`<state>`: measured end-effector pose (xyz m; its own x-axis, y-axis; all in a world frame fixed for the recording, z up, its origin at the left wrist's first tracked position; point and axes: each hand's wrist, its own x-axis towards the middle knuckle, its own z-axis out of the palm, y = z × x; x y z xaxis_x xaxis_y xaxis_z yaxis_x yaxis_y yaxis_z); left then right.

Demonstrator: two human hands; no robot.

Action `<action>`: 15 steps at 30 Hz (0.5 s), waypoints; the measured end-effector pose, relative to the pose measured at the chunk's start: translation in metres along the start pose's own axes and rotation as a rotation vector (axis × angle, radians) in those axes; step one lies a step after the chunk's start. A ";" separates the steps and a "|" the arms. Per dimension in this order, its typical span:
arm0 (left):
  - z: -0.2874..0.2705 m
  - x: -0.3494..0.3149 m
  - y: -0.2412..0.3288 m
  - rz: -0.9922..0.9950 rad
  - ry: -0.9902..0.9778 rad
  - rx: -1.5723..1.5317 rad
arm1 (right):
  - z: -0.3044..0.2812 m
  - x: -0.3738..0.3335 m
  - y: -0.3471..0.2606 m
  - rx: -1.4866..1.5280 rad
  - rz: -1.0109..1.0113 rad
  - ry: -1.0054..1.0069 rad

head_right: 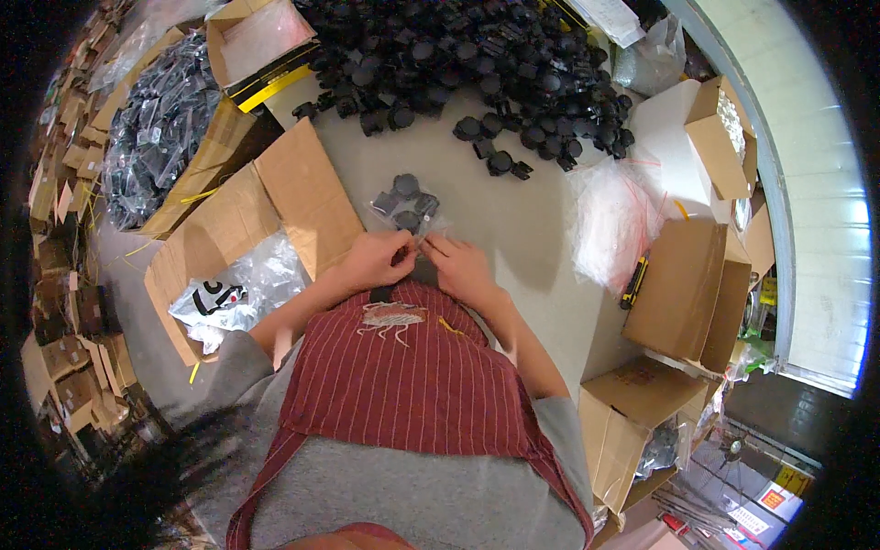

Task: The person places small black plastic components into a clear plastic bag by hand.

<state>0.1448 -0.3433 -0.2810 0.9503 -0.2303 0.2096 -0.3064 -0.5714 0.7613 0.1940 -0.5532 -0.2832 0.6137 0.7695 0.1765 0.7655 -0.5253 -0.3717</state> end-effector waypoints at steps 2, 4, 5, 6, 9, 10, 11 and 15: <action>0.002 0.002 0.002 0.035 -0.013 -0.020 | -0.008 0.001 -0.001 -0.045 -0.077 -0.094; 0.003 0.008 0.003 0.083 -0.027 -0.036 | -0.004 0.006 0.001 -0.059 -0.027 -0.238; 0.004 0.010 0.004 0.114 -0.012 -0.029 | -0.003 0.007 0.001 -0.069 0.018 -0.385; 0.002 0.013 0.004 0.141 0.004 -0.019 | -0.003 0.009 0.003 -0.069 0.019 -0.382; -0.017 0.022 0.003 0.025 0.002 -0.095 | -0.010 0.014 0.005 -0.135 -0.094 -0.243; -0.030 0.026 0.008 0.024 0.000 -0.091 | -0.025 0.015 -0.002 -0.195 -0.110 -0.151; -0.047 0.033 0.013 -0.151 -0.029 -0.212 | -0.040 0.020 -0.007 -0.256 -0.126 -0.055; -0.099 0.054 0.027 -0.266 -0.156 -0.264 | -0.089 0.046 -0.015 -0.367 -0.297 0.105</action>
<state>0.1938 -0.2935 -0.1885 0.9685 -0.2297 -0.0964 -0.0065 -0.4102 0.9120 0.2278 -0.5416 -0.1887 0.3599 0.8750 0.3239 0.9166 -0.3963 0.0520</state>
